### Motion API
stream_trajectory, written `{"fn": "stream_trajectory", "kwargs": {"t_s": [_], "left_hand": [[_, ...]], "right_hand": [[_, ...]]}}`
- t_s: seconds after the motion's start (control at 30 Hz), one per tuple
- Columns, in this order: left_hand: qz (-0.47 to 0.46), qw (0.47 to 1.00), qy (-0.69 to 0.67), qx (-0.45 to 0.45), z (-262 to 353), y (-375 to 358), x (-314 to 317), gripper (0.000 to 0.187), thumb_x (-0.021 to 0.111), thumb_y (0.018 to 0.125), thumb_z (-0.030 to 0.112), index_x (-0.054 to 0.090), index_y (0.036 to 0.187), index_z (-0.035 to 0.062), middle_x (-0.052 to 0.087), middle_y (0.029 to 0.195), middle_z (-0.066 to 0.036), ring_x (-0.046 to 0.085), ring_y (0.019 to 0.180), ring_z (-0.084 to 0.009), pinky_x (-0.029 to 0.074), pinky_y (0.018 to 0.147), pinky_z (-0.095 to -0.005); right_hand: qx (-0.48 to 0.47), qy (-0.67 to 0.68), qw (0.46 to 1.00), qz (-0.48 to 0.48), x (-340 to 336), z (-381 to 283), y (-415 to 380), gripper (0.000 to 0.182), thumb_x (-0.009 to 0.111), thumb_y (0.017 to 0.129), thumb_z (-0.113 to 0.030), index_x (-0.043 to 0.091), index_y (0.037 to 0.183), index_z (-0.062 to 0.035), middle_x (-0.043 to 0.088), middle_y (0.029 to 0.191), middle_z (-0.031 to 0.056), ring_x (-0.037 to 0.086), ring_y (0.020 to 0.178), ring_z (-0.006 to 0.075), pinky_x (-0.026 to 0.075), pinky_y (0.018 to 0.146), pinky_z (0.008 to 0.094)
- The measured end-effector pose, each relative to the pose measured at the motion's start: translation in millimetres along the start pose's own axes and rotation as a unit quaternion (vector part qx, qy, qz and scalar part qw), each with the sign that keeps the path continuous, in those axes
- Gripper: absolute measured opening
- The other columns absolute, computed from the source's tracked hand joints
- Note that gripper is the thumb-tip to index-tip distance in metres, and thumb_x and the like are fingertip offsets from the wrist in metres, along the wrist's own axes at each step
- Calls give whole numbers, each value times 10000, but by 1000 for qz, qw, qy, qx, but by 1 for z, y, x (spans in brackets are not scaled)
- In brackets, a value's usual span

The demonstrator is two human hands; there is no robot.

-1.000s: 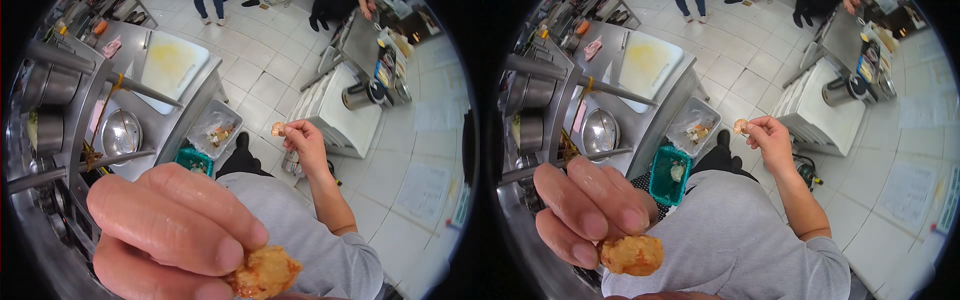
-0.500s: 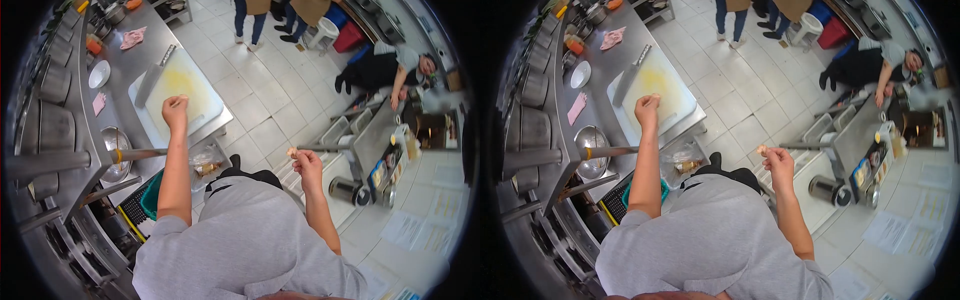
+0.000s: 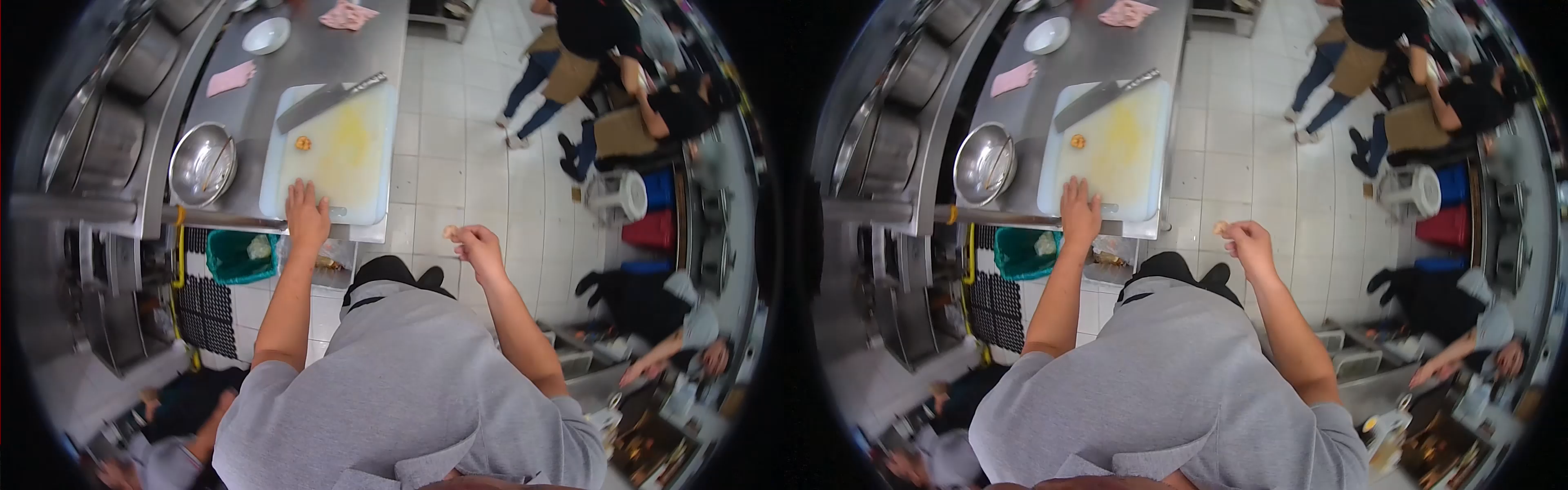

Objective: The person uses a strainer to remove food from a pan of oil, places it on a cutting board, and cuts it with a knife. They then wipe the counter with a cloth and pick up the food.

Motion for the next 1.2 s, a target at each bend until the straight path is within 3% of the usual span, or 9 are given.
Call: {"fn": "stream_trajectory", "kwargs": {"t_s": [0.2,0.37,0.43,0.5,0.57,0.73,0.83,1.03,1.2], "left_hand": [[-4,995,-10,-99,22,-7,-4,652,711,1091,284,570,1662,2,418,1821,-263,360,1697,-475,305,1382,-590],[-41,987,-29,-153,35,1,-13,667,739,1060,215,566,1671,11,417,1829,-233,340,1716,-447,300,1391,-594],[-34,984,-25,-172,40,0,-11,669,742,1053,199,567,1671,13,418,1830,-229,343,1717,-440,303,1389,-600],[-38,982,-23,-183,42,2,-9,671,745,1045,183,569,1671,16,419,1831,-225,345,1717,-433,306,1387,-606],[-30,981,-18,-191,43,5,-7,664,738,1040,167,576,1666,17,416,1833,-224,352,1715,-433,312,1380,-619],[-15,975,-30,-217,49,13,-16,638,787,992,158,645,1589,-18,490,1778,-257,447,1648,-481,383,1347,-581],[-42,965,-24,-257,56,27,-25,624,797,996,195,663,1567,-15,520,1758,-251,481,1626,-475,407,1335,-559],[-32,941,27,-336,100,36,-10,631,806,994,235,666,1546,-39,558,1724,-250,508,1588,-513,427,1321,-561],[8,905,54,-422,108,58,7,592,809,989,247,702,1491,-47,580,1699,-262,528,1543,-564,446,1314,-536]], "right_hand": [[-56,-106,974,-191,127,-90,126,277,795,1025,-214,764,1148,33,774,982,98,712,783,163,582,654,325],[-16,-59,950,-305,212,-130,146,296,796,1035,-227,770,1175,33,772,966,93,725,780,165,575,642,316],[-99,-183,921,-329,211,-125,153,296,785,1042,-232,773,1166,36,772,950,85,734,778,161,567,635,306],[-100,-222,908,-342,186,-123,164,312,783,1050,-246,774,1165,44,770,940,78,748,794,156,563,636,298],[-52,-300,871,-385,153,-127,182,350,764,1086,-288,779,1249,22,816,1050,74,749,848,157,609,757,320],[-23,-319,896,-309,87,-164,260,268,772,1048,-233,807,1188,-7,803,996,60,754,805,150,591,690,310],[-84,-352,881,-305,97,-215,316,257,756,1053,-219,806,1179,0,804,969,63,756,801,150,583,685,307],[-292,-363,820,-331,238,-362,432,332,768,1061,-252,803,1194,50,813,966,90,766,810,163,619,722,341],[-351,-400,771,-348,370,-438,565,644,835,1003,-363,668,1518,-14,795,1270,149,778,1097,271,639,911,394]]}}
Point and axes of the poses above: each hand's wrist, its own y-axis towards the middle knuckle, its own x-axis out of the palm, z = x × y, the point moved 3 cm from there along y, towards the middle knuckle
